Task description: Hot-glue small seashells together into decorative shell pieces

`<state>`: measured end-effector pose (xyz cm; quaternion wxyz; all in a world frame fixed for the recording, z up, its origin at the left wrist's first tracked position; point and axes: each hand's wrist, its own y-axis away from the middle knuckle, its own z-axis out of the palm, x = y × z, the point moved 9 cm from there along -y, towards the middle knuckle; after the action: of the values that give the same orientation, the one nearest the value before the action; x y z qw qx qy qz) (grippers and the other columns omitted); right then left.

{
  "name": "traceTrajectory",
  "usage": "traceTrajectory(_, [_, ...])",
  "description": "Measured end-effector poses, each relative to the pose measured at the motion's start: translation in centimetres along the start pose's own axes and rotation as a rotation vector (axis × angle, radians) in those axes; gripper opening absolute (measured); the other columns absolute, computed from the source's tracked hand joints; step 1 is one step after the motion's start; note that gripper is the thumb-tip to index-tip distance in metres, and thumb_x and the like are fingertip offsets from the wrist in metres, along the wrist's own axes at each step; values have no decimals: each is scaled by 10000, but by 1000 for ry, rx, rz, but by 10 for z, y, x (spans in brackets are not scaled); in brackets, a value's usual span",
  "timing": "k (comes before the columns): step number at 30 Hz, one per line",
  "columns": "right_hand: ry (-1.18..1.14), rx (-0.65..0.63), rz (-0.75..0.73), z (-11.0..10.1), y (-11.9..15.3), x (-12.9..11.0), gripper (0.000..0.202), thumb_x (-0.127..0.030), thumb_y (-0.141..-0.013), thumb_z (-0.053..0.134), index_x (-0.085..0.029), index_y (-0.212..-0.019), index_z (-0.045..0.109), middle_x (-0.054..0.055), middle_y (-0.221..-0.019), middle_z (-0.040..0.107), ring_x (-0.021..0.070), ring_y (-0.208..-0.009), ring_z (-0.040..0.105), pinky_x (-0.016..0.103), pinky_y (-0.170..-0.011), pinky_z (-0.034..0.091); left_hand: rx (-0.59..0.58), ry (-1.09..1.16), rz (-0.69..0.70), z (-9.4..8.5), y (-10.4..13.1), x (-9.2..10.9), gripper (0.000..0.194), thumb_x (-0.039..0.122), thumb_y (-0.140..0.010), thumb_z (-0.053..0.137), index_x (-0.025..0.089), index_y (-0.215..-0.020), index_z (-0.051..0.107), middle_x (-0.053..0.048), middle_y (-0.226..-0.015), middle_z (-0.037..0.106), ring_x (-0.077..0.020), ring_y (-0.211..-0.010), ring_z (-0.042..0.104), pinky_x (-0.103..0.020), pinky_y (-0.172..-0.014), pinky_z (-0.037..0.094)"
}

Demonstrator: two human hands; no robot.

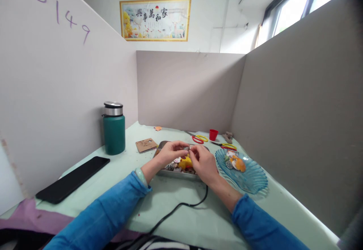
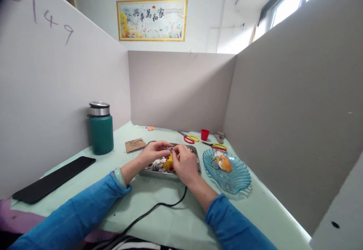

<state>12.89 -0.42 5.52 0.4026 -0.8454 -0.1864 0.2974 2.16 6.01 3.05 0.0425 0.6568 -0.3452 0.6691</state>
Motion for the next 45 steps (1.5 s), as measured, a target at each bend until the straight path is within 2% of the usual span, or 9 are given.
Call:
traceTrajectory(19, [-8, 3, -12, 0, 0, -1, 111, -226, -842, 452, -190, -773, 531, 21, -759, 585, 137, -658, 513, 242, -611, 370, 1, -7, 9, 2, 0, 3, 375, 281, -621, 736, 99, -928, 623, -59, -831, 634, -126, -716, 582, -254, -678, 471])
traceTrajectory(31, [-19, -6, -10, 1, 0, 0, 108, -222, -845, 444, -190, -790, 531, 24, -773, 586, 142, -672, 518, 244, -620, 371, 31, -98, 32, 1, 1, 9, 369, 313, -611, 737, 116, -905, 632, -51, -850, 630, -130, -731, 571, -258, -687, 456])
traceTrajectory(45, [-11, -6, -27, 1, 0, -2, 110, -195, -835, 435, -193, -781, 532, 28, -773, 591, 146, -675, 521, 244, -616, 371, 39, -115, 43, -1, 1, 7, 353, 289, -606, 740, 109, -889, 630, -52, -832, 624, -134, -733, 566, -258, -684, 455])
